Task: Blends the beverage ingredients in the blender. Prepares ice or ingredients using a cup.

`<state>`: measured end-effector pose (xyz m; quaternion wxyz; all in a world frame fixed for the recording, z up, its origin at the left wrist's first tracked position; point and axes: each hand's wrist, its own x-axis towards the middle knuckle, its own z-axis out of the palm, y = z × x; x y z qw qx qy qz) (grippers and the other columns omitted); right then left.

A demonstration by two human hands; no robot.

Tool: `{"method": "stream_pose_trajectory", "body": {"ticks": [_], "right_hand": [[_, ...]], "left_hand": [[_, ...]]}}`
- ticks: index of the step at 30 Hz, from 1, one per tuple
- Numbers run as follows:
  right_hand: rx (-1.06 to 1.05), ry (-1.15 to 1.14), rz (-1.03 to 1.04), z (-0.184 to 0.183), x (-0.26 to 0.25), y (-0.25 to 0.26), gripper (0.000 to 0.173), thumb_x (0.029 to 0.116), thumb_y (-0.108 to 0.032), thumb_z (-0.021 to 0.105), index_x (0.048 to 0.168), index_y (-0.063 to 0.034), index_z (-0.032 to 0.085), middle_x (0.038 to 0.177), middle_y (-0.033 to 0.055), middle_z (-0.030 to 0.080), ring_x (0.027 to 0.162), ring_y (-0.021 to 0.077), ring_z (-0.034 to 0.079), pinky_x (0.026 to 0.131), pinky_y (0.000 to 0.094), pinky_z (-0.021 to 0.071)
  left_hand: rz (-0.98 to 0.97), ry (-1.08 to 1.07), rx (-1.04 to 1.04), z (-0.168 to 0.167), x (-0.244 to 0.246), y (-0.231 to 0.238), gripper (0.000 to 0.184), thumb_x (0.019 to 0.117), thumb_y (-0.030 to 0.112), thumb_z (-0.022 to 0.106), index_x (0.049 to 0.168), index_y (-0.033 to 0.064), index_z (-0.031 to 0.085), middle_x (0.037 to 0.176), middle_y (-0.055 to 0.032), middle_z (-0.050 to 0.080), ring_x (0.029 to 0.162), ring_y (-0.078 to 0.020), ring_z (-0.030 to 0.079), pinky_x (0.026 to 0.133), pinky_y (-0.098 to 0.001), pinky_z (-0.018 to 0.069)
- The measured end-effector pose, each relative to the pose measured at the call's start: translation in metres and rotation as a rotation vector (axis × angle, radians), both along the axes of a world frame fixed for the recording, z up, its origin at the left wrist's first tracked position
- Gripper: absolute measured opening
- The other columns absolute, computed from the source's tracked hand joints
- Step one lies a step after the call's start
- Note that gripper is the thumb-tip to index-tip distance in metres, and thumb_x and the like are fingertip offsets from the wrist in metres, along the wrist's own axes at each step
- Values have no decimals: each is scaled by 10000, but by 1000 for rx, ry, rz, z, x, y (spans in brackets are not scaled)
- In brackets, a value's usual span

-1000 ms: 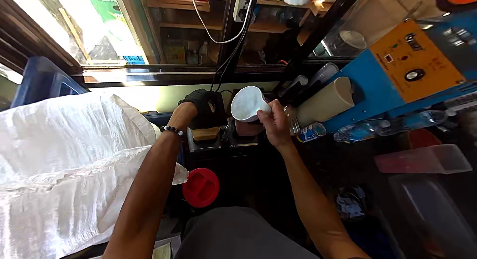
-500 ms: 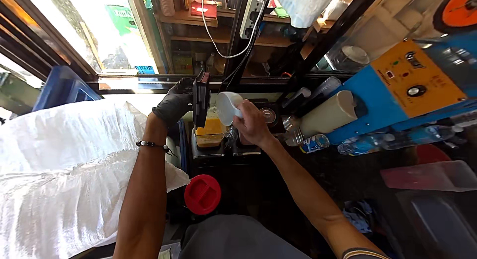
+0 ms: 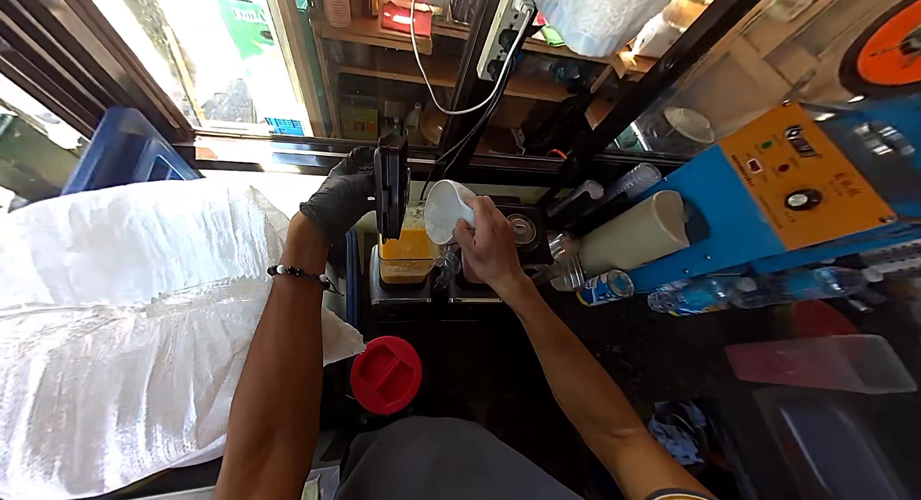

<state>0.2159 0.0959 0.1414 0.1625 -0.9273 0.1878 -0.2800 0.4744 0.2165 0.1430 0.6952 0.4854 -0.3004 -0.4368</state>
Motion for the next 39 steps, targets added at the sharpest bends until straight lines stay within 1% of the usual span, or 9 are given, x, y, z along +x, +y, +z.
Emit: {"method": "stream_pose_trajectory", "body": {"ticks": [8, 14, 17, 20, 23, 28, 33, 37, 39], "right_hand": [[-21, 79, -92, 9, 1, 8, 265, 1023, -237, 625, 1162, -13, 599, 1037, 168, 616, 881, 333, 649, 740, 504, 553], [157, 27, -200, 10, 3, 5, 268, 1073, -269, 484, 1072, -18, 580, 937, 162, 603, 756, 307, 635, 624, 497, 515], [435, -38, -339, 6, 7, -8, 303, 1045, -273, 463, 1022, -13, 617, 806, 136, 615, 754, 292, 625, 676, 523, 490], [632, -128, -368, -4, -18, -5, 387, 1086, -408, 405, 1120, -69, 589, 832, 132, 587, 725, 266, 595, 611, 479, 481], [699, -249, -380, -9, -32, -4, 359, 1097, -383, 398, 1116, -73, 578, 882, 91, 602, 780, 190, 612, 710, 430, 528], [268, -324, -285, 10, -29, 7, 355, 1101, -328, 402, 941, -54, 561, 726, 65, 523, 562, 148, 508, 490, 317, 436], [-128, -182, 3, -9, 25, 3, 191, 976, -179, 641, 891, -12, 675, 878, 139, 634, 848, 286, 649, 700, 433, 559], [-435, -22, 260, -33, 39, -10, 122, 912, -195, 737, 900, -76, 716, 872, 112, 607, 886, 321, 603, 716, 449, 517], [-508, 50, 337, -45, 47, -18, 56, 904, -158, 750, 916, -104, 743, 904, 99, 650, 918, 321, 633, 761, 455, 553]], "left_hand": [[27, 36, 36, 3, -3, 0, 368, 1009, 41, 527, 1357, 154, 488, 1105, -46, 682, 994, -183, 685, 829, -396, 604], [14, 11, 74, 2, -9, -3, 297, 1010, 44, 540, 1284, 156, 513, 1056, -24, 682, 961, -163, 686, 809, -370, 602], [6, -161, 200, 10, -16, -9, 339, 940, -30, 582, 1247, 109, 539, 1041, -49, 663, 884, -150, 673, 737, -341, 595], [-48, -415, 322, 17, -25, -21, 450, 829, -55, 745, 1231, 59, 579, 996, -86, 644, 783, -133, 630, 670, -300, 558], [-114, -540, 396, 16, -24, -31, 510, 796, -44, 793, 1256, 56, 597, 1002, -119, 643, 793, -169, 628, 696, -335, 561], [23, -223, 178, 7, 2, -23, 457, 922, -16, 638, 1348, 97, 520, 1131, -78, 678, 944, -180, 689, 784, -377, 609], [135, -13, 48, 19, 10, -9, 413, 984, 20, 541, 1379, 135, 501, 1162, -63, 674, 1027, -210, 678, 822, -431, 607], [129, -58, 91, 23, 7, 1, 344, 973, 0, 557, 1292, 124, 522, 1037, -45, 693, 916, -175, 690, 769, -381, 603], [151, -11, 64, 13, 13, 7, 395, 988, 12, 538, 1363, 126, 489, 1084, -70, 692, 954, -196, 693, 801, -403, 604]]}}
